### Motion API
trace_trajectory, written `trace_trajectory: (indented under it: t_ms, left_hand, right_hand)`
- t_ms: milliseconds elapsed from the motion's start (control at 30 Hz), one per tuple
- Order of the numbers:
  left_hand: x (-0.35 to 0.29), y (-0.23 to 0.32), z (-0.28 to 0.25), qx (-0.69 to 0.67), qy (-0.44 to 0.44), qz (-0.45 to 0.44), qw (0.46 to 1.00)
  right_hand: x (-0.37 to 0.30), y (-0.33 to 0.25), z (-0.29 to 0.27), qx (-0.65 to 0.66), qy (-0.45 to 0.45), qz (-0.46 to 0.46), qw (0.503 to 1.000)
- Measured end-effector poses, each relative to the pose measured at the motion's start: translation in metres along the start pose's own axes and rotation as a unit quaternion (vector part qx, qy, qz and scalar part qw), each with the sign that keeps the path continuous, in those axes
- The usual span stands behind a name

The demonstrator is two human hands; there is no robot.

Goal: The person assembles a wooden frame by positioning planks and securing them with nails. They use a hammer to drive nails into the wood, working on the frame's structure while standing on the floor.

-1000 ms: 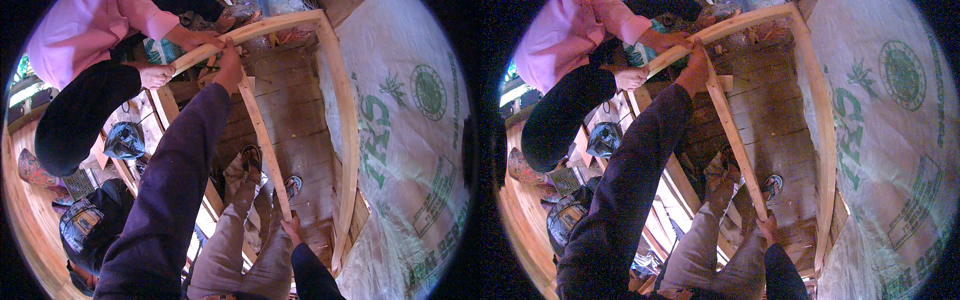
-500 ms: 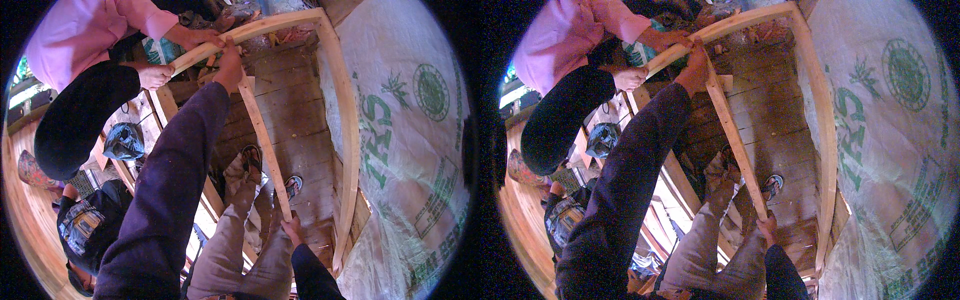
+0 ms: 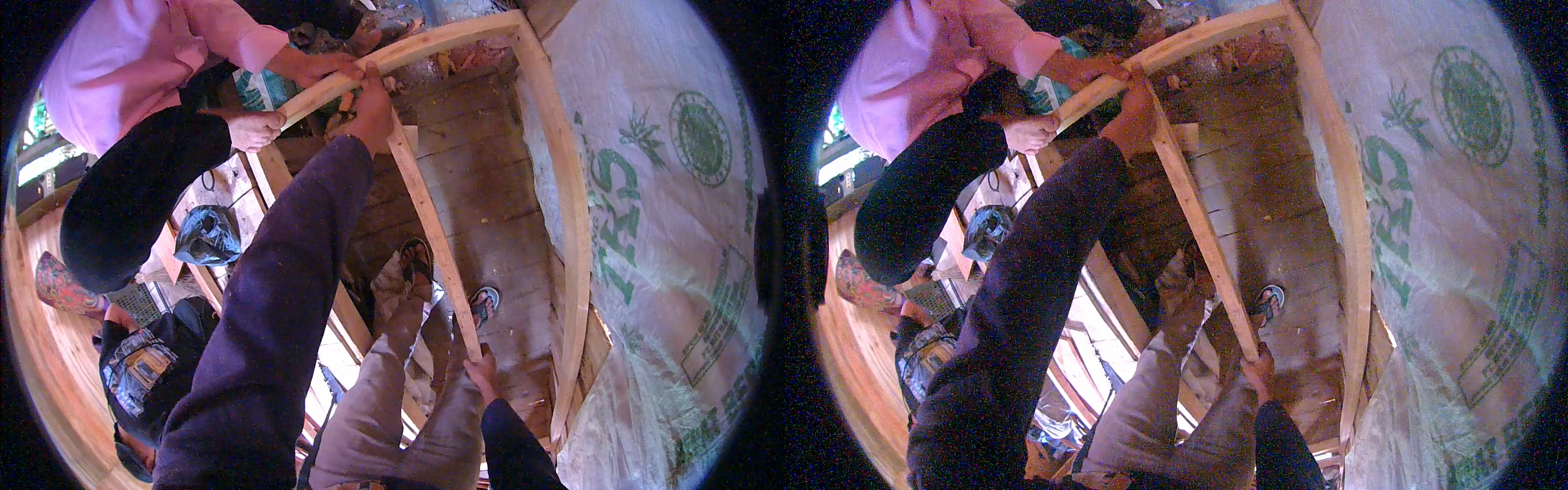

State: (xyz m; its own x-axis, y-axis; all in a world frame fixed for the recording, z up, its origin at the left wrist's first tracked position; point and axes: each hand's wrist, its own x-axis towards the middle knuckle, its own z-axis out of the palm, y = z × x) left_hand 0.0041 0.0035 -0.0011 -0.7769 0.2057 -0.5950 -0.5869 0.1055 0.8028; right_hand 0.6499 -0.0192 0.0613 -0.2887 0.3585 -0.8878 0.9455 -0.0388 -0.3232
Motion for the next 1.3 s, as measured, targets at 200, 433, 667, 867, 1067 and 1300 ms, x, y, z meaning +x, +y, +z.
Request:
trace_trajectory:
  t_ms: [200, 433, 667, 867, 1067, 1300]
  left_hand:
    - [0.001, 0.002, -0.005, 0.026, 0.034, -0.008, 0.999]
    - [-0.024, 0.020, 0.004, 0.037, 0.033, 0.005, 0.999]
    - [-0.068, 0.041, 0.008, 0.095, 0.057, 0.043, 0.993]
    - [-0.061, 0.044, 0.010, 0.131, 0.067, -0.011, 0.989]
    - [-0.046, 0.023, 0.001, 0.506, 0.089, 0.181, 0.839]
    - [-0.028, 0.013, 0.011, 0.548, 0.031, 0.166, 0.820]
  right_hand:
    - [0.003, 0.013, 0.009, -0.033, 0.044, -0.080, 0.995]
    - [0.011, 0.031, 0.009, -0.087, 0.034, -0.054, 0.994]
    - [-0.015, -0.037, -0.013, 0.006, -0.035, 0.028, 0.999]
    - [-0.002, -0.003, -0.004, -0.053, -0.012, -0.046, 0.997]
    - [-0.012, -0.027, -0.012, -0.017, -0.017, -0.016, 1.000]
    - [-0.004, 0.003, -0.006, -0.081, 0.021, -0.017, 0.996]
